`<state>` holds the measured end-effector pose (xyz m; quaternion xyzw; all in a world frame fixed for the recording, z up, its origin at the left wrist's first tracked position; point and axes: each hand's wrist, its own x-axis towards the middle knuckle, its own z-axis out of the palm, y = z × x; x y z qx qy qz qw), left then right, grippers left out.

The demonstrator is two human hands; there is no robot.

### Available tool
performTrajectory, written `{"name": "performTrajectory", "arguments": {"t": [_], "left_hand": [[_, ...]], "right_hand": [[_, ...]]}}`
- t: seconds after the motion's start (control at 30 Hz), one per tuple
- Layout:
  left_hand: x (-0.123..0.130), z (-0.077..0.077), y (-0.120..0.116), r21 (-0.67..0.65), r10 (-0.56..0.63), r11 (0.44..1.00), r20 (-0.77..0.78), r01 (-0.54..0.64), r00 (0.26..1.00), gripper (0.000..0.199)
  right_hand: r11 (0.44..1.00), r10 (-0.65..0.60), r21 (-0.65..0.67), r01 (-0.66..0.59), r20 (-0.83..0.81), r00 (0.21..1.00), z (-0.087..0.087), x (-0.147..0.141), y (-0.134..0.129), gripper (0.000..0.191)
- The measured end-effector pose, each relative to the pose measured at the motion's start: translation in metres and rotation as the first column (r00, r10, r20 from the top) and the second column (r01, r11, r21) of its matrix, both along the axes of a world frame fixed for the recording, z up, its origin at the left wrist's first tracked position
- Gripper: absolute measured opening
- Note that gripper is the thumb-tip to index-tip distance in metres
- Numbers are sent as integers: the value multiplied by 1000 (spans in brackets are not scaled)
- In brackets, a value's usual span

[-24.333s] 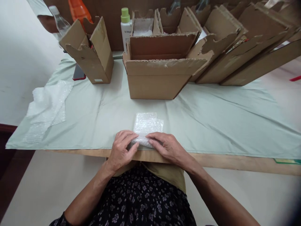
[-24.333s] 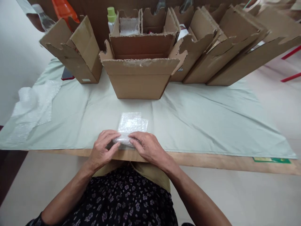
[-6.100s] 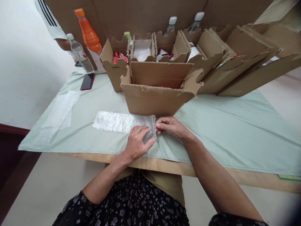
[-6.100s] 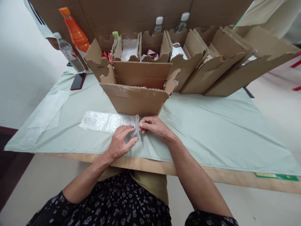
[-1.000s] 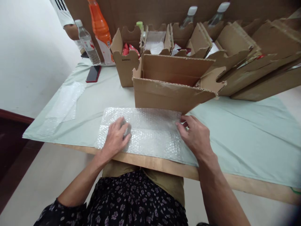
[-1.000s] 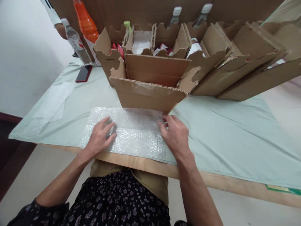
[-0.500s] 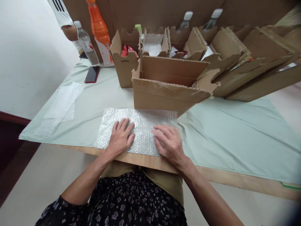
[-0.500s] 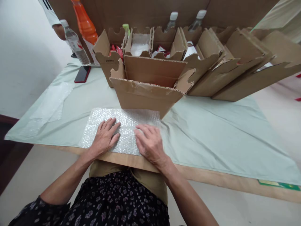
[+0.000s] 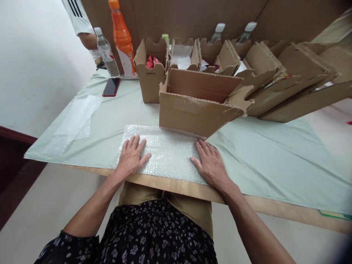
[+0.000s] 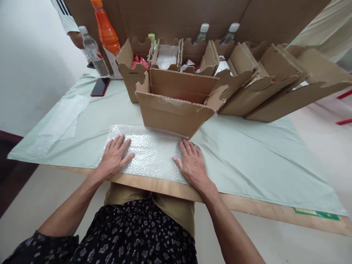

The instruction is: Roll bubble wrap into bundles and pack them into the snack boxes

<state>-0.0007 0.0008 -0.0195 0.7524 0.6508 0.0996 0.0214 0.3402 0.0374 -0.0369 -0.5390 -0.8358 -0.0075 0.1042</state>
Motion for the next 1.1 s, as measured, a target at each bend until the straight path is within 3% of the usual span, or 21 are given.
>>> {"name": "performTrajectory", "arguments": {"t": [0.1,0.17,0.23,0.33,0.4,0.5,0.63,0.73,0.87,1.0,1.1], "left_hand": [[-8,3,0,2,89,996,-1,-89,996,60],[-3,6,2,3,71,997,8,-71,997,58],[12,7,7,9,-13,1000,32,12,999,57],[42,8,19,16,-164,986,62,163,985,59],[58,7,27,-2,-230,973,65,230,971,57],[67,3,32,-48,-285,957,47,287,957,54],[58,-3,21,-48,-329,943,21,330,944,58],[52,-1,13,-48,-336,941,21,336,942,58],[52,7,23,-92,-358,929,31,359,933,58],[46,6,42,-93,-292,951,56,296,955,58],[21,1,45,-77,-178,980,76,184,981,59]], "right_hand": [[998,-47,31,48,-17,999,2,1,-4,65],[996,-73,53,75,-29,997,8,-9,-8,61],[996,-56,73,59,-41,998,18,-24,-9,56],[994,101,39,-100,-44,994,29,-50,-2,54],[981,191,-18,-192,-48,980,30,-65,6,54],[974,213,-59,-217,-63,975,22,-74,13,54],[974,220,-38,-222,-42,975,12,-70,-2,55],[969,240,-55,-242,-32,970,16,-65,-13,54],[971,218,-90,-221,-48,975,24,-67,-1,53],[988,136,-72,-138,-33,990,23,-69,20,55],[995,89,-39,-89,-6,996,18,-56,19,55]]}}
